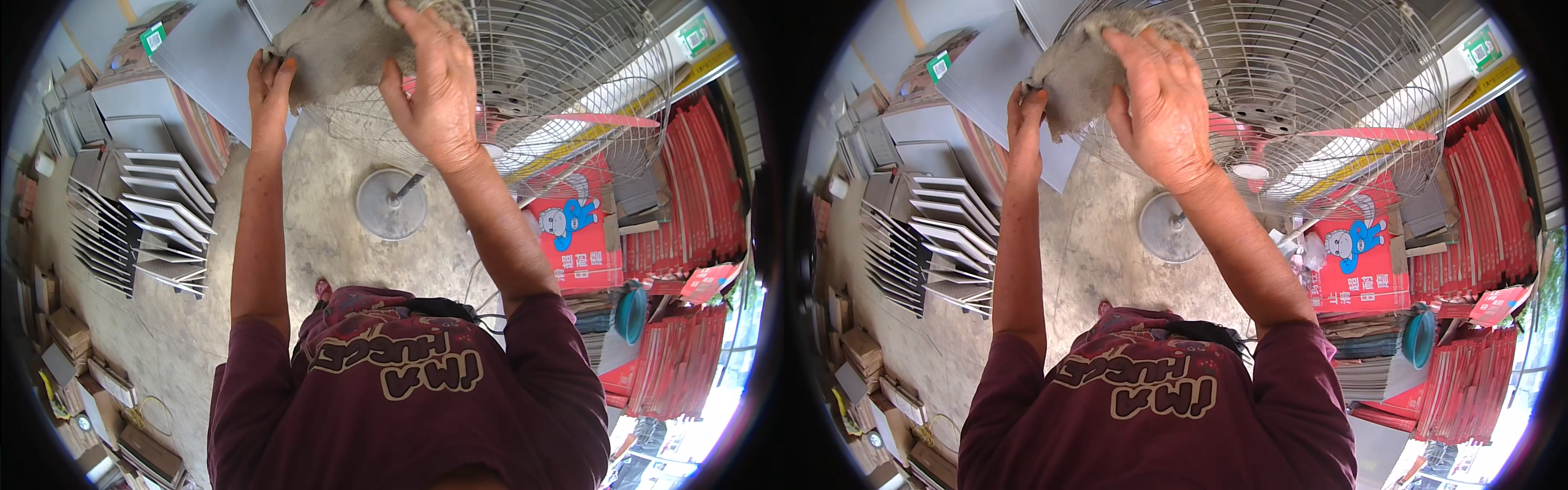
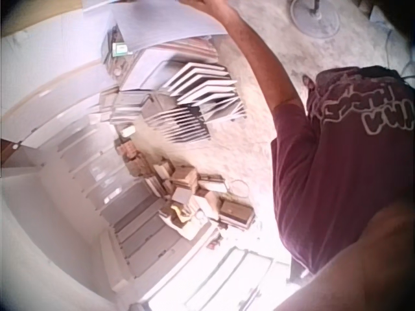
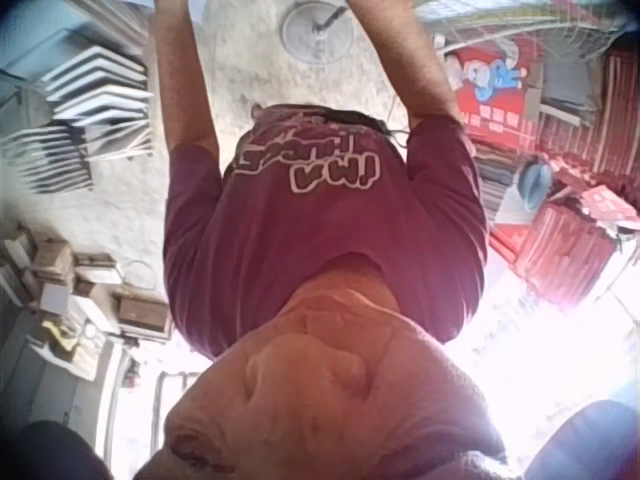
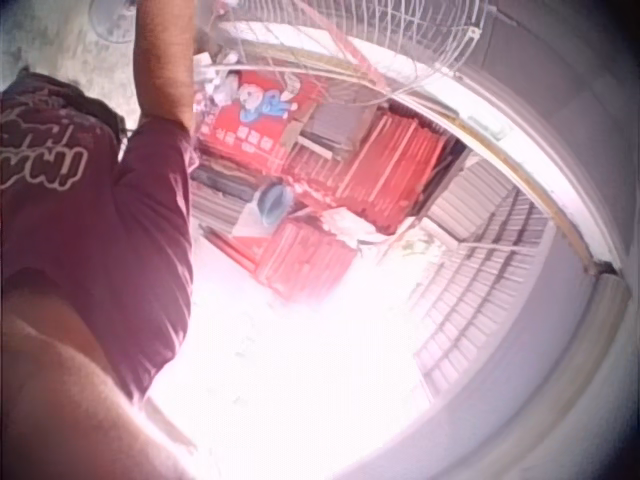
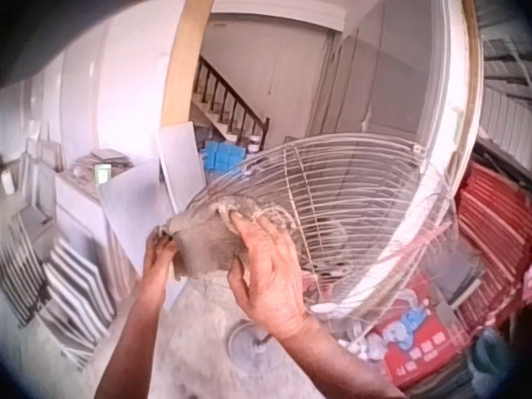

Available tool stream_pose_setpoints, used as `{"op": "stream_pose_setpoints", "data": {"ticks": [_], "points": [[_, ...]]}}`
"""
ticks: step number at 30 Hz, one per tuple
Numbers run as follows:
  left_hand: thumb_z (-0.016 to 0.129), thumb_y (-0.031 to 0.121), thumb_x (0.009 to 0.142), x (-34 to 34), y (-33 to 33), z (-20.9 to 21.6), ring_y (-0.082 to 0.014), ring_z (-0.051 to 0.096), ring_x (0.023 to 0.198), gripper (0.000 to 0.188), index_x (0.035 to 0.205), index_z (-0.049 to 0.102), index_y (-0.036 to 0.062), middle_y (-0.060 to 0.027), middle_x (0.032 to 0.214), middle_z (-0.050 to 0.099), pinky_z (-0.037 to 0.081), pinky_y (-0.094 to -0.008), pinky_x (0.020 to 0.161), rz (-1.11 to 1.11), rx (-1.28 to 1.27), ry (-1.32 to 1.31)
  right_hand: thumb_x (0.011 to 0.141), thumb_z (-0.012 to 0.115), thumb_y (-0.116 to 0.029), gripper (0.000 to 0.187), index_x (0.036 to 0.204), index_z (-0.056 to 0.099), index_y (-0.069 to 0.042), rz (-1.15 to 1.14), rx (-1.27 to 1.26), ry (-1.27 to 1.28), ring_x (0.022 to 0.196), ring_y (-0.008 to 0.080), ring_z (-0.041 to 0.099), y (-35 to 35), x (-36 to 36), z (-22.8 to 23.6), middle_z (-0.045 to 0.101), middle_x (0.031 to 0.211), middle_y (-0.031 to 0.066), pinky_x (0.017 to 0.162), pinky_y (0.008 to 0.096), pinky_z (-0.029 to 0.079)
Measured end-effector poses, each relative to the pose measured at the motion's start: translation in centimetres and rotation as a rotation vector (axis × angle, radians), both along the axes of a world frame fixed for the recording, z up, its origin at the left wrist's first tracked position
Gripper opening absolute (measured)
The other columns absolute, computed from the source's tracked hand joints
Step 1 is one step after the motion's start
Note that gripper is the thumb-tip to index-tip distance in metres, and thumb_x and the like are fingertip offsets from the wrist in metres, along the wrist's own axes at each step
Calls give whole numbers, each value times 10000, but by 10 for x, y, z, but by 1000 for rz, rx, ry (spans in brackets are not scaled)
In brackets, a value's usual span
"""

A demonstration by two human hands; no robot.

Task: The person wipes the front metal guard of a standing fan and then cleans several white rectangular panels using a cloth.

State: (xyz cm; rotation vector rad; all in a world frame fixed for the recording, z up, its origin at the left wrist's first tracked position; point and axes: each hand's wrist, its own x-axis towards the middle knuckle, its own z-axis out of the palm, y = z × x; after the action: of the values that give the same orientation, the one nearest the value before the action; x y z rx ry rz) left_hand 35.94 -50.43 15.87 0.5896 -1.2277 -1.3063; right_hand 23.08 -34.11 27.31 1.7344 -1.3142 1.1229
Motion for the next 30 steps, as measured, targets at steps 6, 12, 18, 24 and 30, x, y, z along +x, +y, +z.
{"op": "stream_pose_setpoints", "data": {"ticks": [6, 12, 18, 24, 30], "points": [[550, 342, 879, 1, -21, -65, -158, 487, 1037, 654, 1389, 280, 35, -62, 1175, 506, 392, -328, 916, -127, 383, -18, 724, 601, -15, 590, 1284, 420, -65, -1, 253, -132, 1120, 343, 505, -7, 8, -76, 555, 1167, 140, 951, 475, 376], [544, 390, 842, -10, -28, -129, -201, 431, 1121, 740, 1417, 227, 49, -96, 1285, 418, 368, -371, 907, -231, 497, 76, 725, 601, 17, 588, 1280, 428, -72, -50, 404, -410, 1090, 354, 521, 5, 8, -135, 558, 1186, 145, 931, 425, 395], [495, 318, 898, -33, -4, -145, -184, 505, 1005, 362, 1212, 458, 143, -13, 1126, 522, 408, -405, 900, -168, 673, 130, 746, 595, 26, 509, 1237, 487, -53, -71, 433, -646, 1078, 325, 541, 20, 0, -161, 568, 1186, 151, 930, 381, 416], [530, 310, 909, -52, 37, -136, -258, 448, 1169, 437, 1273, 390, 111, -81, 1310, 421, 376, -452, 976, -219, 775, 107, 750, 580, 55, 463, 1199, 517, -39, -26, 289, -774, 1037, 297, 574, 28, -3, -137, 592, 1145, 151, 855, 351, 482], [475, 280, 935, -52, 77, -58, -303, 371, 1240, 492, 1305, 327, -9, -162, 1409, 282, 379, -440, 1022, -363, 660, 279, 756, 573, 66, 461, 1205, 510, -13, -50, 134, -584, 1022, 271, 576, 36, 5, -70, 585, 1152, 137, 882, 332, 481]]}}
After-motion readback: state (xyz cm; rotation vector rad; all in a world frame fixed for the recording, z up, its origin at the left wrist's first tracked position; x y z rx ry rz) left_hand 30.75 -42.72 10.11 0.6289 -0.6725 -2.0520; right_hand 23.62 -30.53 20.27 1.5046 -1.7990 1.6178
